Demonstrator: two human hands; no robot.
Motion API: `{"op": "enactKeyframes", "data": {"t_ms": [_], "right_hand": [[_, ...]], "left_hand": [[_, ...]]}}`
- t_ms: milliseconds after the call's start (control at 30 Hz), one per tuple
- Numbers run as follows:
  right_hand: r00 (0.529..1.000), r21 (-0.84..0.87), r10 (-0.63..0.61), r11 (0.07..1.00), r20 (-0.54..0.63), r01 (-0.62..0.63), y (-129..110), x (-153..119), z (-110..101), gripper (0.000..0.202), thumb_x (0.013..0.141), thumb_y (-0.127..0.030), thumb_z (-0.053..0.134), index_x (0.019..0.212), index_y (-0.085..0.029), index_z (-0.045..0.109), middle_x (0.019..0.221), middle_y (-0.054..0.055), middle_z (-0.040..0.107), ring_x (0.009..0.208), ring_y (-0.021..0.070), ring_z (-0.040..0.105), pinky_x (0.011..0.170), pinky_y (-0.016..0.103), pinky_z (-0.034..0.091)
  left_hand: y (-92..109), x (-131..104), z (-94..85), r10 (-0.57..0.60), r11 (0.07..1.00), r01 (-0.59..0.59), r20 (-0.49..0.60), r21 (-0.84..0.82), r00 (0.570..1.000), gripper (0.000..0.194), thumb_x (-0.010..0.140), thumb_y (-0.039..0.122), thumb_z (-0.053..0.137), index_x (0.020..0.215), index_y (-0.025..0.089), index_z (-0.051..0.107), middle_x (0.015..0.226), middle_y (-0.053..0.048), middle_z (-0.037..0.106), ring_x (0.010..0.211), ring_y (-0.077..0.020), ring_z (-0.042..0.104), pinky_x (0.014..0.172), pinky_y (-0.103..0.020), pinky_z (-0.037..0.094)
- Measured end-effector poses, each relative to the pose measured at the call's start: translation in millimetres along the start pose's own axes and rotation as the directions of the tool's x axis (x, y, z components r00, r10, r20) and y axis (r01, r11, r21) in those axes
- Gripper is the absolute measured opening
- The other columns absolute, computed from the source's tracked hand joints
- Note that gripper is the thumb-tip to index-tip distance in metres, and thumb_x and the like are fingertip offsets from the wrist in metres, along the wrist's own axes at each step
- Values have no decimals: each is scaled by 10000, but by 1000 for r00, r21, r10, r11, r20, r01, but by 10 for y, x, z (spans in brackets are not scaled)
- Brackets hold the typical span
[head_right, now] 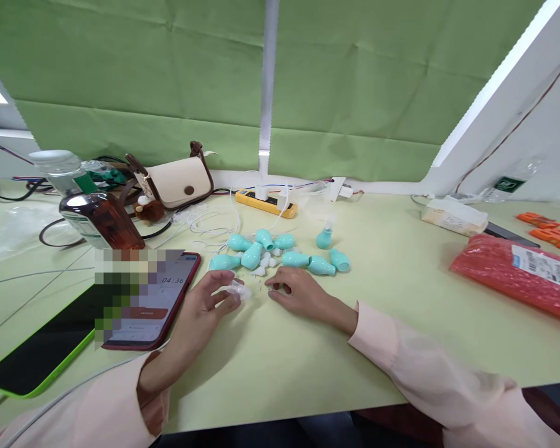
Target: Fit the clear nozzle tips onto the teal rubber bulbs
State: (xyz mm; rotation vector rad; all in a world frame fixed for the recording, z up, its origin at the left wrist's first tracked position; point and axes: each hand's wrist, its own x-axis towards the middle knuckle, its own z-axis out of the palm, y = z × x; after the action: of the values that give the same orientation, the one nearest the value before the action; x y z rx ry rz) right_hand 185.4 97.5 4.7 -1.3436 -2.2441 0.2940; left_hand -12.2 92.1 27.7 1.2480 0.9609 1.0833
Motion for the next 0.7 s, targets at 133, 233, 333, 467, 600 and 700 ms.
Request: {"op": "enactKeyframes", "data": {"t_ms": [133,233,333,467,600,700], "right_hand": [[995,6,1,1000,-95,-1,-12,48,87,194,742,-195,569,920,-173,645,688,19,562,536,94,452,519,220,372],[998,-2,12,1000,-69,-12,-24,91,126,171,735,-196,582,880,-170,667,648,17,556,549,100,471,526,220,367],[997,20,7,1000,-74,-6,-36,112,136,147,746,-178,566,833,-172,684,628,22,567,561,106,489,518,215,358],[995,68,-7,998,-98,14,-44,125,153,138,737,-184,578,816,-168,689,608,23,569,556,107,488,502,209,357],[992,103,-12,994,-126,25,-58,142,177,108,720,-167,588,756,-153,689,561,7,552,511,89,463,481,200,358],[982,127,-1,992,-190,25,-105,132,142,118,733,-167,567,729,-132,679,525,3,537,477,82,435,461,202,354]], "left_hand": [[-39,-17,-12,57,997,-57,13,-45,998,162,729,201,523,855,213,422,909,4,476,766,-123,540,684,-296,484],[-48,-6,-14,176,984,-176,7,23,984,159,753,179,507,888,218,431,911,6,486,825,-122,527,758,-281,446],[-43,10,-11,231,971,-231,4,67,973,181,762,158,502,919,220,437,938,2,492,874,-124,519,783,-264,421],[-31,-8,-16,191,979,-192,32,61,981,191,769,165,500,936,224,429,980,-3,470,853,-121,524,773,-278,445],[-26,-41,-17,115,993,-114,136,-13,984,172,783,216,493,943,236,433,1009,-5,463,768,-111,539,684,-297,512],[-25,-37,-8,104,994,-105,139,2,985,170,762,213,520,923,224,467,1007,-7,474,761,-111,547,677,-299,525]]}}
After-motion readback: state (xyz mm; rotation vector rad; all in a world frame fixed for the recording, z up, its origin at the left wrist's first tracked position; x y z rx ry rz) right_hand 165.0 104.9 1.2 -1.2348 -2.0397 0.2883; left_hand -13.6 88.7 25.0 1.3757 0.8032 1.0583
